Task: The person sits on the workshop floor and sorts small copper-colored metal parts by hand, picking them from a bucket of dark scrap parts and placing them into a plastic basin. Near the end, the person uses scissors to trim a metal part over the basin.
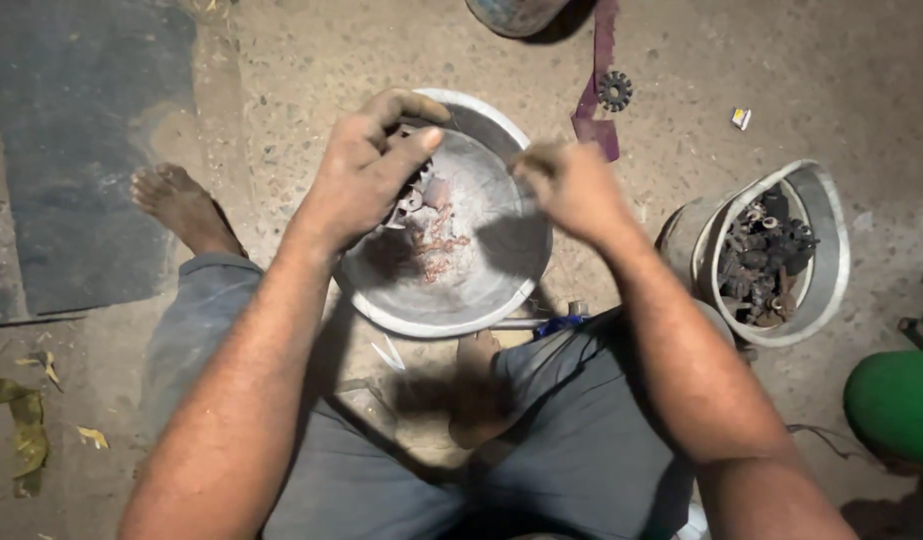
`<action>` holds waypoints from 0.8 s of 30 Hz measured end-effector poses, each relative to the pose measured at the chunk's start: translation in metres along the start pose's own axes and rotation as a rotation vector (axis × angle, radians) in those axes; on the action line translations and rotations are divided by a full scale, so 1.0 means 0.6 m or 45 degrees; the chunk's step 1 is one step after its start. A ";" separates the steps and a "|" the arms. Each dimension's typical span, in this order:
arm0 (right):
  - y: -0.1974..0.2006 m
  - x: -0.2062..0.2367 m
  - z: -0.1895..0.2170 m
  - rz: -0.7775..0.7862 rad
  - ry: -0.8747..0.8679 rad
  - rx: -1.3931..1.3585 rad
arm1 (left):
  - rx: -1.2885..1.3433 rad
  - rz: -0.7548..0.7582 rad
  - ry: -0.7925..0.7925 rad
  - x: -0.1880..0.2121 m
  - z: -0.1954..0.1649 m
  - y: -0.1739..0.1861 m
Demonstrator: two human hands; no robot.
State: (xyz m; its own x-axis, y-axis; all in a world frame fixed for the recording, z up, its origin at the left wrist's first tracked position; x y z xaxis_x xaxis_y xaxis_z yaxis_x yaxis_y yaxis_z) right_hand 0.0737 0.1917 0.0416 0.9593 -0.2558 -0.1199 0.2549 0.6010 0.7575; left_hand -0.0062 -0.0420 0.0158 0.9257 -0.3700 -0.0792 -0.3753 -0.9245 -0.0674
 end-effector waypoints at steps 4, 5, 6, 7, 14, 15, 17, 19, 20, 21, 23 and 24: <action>0.005 0.031 0.035 -0.273 0.446 0.086 | 0.143 -0.094 0.059 -0.004 0.008 -0.002; 0.015 0.042 0.054 -0.431 0.558 0.072 | 0.067 -0.111 0.012 -0.006 0.008 -0.004; 0.008 0.046 0.059 -0.275 0.318 -0.149 | -0.012 -0.123 -0.033 -0.006 0.008 -0.006; -0.002 0.050 0.065 -0.119 0.070 -0.365 | 0.032 -0.120 -0.005 -0.005 0.011 -0.010; -0.053 0.061 0.085 0.268 0.110 -0.489 | -0.132 -0.273 0.025 -0.006 0.007 -0.004; -0.049 0.054 0.066 0.204 0.016 -0.451 | -0.300 -0.257 0.049 -0.005 0.006 -0.001; -0.042 0.038 0.029 0.060 -0.197 -0.372 | -0.261 -0.064 -0.219 -0.002 -0.012 -0.006; -0.043 0.034 0.031 0.123 0.065 -0.215 | -0.119 0.043 -0.303 -0.003 -0.019 -0.012; -0.040 0.036 0.037 0.160 0.207 -0.137 | -0.004 0.037 -0.250 -0.004 -0.018 -0.012; -0.041 0.039 0.048 0.266 0.380 -0.186 | 0.109 0.029 -0.199 -0.006 -0.015 -0.013; -0.032 0.057 0.070 0.496 0.722 -0.278 | 0.167 -0.162 0.017 -0.013 0.001 -0.007; -0.022 0.046 0.060 0.451 0.445 -0.318 | 0.203 -0.259 0.134 -0.013 0.010 -0.003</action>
State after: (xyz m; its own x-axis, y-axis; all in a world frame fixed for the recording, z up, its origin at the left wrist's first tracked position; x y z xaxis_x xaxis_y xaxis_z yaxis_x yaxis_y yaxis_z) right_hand 0.0923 0.1491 0.0515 0.9640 0.2356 -0.1233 -0.1106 0.7768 0.6199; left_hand -0.0130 -0.0371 0.0105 0.9796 -0.1933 0.0556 -0.1761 -0.9577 -0.2275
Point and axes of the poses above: each hand's wrist, its own x-axis away from the middle knuckle, its own y-axis out of the back of the hand, z = x × y, the point moved 4 cm from there along -x, towards the middle knuckle, and after that the axes turned 12 degrees about -z, right-handed, at the moved point
